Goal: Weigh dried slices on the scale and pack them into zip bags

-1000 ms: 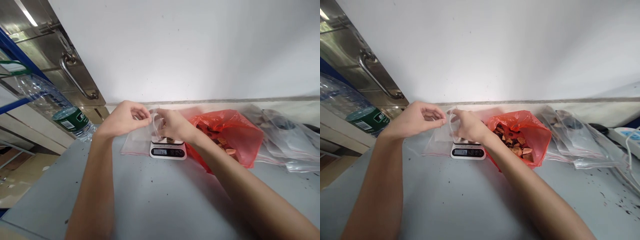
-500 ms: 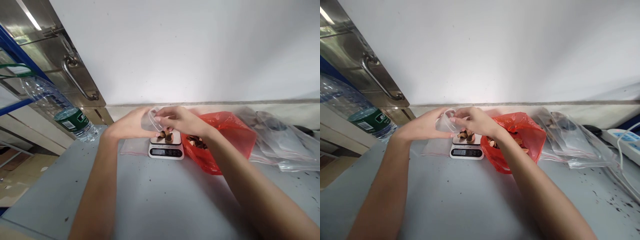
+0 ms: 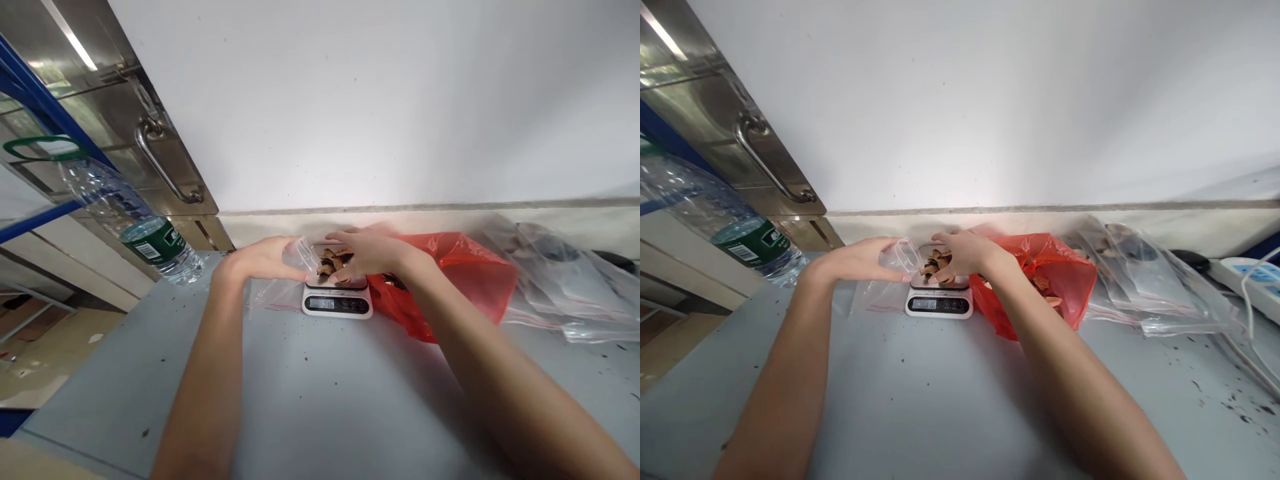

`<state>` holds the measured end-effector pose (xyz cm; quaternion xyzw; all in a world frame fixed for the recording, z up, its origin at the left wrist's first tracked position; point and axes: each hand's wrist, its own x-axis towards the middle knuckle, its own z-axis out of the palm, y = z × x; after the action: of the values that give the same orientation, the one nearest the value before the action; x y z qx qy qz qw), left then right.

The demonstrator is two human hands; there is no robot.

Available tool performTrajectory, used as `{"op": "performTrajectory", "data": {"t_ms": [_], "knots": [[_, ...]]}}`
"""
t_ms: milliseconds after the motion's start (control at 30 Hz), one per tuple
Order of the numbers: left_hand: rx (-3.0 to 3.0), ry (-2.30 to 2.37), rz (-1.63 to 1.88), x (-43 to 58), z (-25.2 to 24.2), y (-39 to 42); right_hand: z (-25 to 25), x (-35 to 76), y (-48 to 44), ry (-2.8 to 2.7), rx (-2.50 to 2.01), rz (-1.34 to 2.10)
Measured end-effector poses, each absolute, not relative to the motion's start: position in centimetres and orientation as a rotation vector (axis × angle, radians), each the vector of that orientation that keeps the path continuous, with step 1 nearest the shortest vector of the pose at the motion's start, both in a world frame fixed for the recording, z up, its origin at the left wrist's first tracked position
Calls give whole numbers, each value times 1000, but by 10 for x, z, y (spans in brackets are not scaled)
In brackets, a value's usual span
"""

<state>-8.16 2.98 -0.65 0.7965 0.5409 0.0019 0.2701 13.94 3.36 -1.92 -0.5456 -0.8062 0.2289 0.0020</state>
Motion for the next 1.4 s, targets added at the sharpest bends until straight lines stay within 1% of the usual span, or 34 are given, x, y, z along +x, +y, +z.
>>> {"op": "performTrajectory", "data": {"t_ms": [133, 300, 467, 600, 800, 1167, 1300, 1400], "knots": [[2151, 1380, 16, -83, -6, 28, -24, 137, 38, -2599, -1610, 720], [2161, 1453, -45, -81, -5, 28, -27, 139, 39, -2555, -1714, 820], [2177, 1385, -57, -78, -8, 32, -25, 141, 37, -2533, -1761, 822], [2158, 1500, -96, -81, -8, 31, -28, 140, 39, -2527, -1691, 829], [2144, 1541, -97, -83, -4, 27, -33, 140, 43, -2511, -1682, 750], [2043, 1656, -174, -82, -4, 26, -30, 142, 45, -2283, -1730, 676], [2082, 1598, -115, -80, -3, 26, -26, 147, 46, -2164, -1628, 719], [2131, 1462, -4, -78, -2, 25, -20, 147, 42, -2030, -1408, 816]]}}
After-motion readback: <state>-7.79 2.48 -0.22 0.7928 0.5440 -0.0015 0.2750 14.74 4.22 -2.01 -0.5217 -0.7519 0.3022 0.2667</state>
